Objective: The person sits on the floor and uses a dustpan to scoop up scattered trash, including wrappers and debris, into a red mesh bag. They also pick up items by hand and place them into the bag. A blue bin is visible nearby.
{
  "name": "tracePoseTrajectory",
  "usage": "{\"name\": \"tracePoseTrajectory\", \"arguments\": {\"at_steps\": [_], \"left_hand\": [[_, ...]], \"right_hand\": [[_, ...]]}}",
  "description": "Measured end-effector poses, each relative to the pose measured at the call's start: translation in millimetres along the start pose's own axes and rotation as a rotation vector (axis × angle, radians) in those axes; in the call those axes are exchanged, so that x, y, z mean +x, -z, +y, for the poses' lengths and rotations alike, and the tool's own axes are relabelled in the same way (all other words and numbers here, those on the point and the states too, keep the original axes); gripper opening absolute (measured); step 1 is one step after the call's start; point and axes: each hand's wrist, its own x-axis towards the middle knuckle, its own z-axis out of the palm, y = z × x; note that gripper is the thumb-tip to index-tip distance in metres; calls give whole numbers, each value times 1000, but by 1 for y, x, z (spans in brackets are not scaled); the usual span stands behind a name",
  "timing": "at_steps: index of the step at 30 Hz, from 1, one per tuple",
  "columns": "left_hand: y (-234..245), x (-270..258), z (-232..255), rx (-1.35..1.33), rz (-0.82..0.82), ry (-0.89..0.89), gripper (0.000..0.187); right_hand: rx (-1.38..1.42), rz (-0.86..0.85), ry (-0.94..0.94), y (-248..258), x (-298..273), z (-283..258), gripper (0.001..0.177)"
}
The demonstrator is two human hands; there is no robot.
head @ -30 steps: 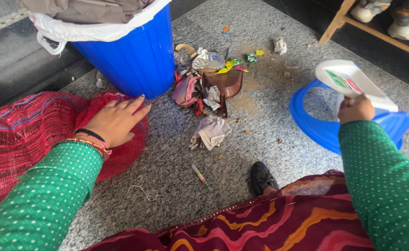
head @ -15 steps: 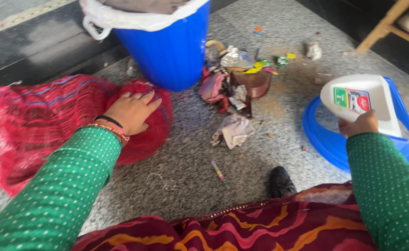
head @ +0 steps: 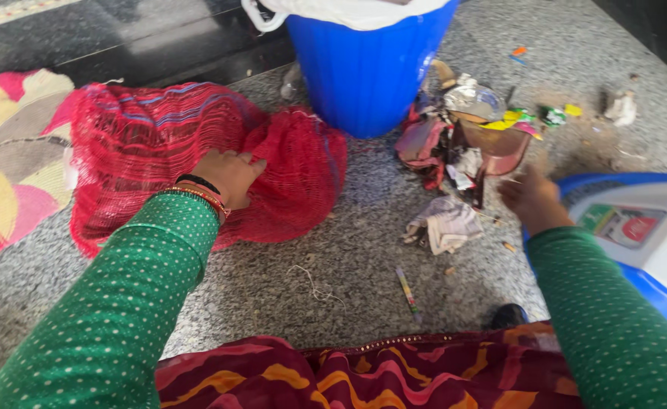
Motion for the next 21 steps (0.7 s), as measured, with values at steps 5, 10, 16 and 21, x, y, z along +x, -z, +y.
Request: {"name": "tracePoseTrajectory", "arguments": {"at_steps": [5, 10, 16, 21], "left_hand": [[-13, 0, -13, -1, -64, 43, 71], [-23, 0, -17, -73, -89, 59, 63], [-36, -9, -19, -94, -121, 88, 62], [-49, -20, -14, -66, -131, 69, 72]], "right_hand": [[-305, -599, 144, -155, -51, 73, 28], [-485, -822, 160, -283, -161, 142, 98], [-452, -1015, 366, -358, -201, 182, 128], [-750, -921, 200, -369, -197, 204, 120]]}}
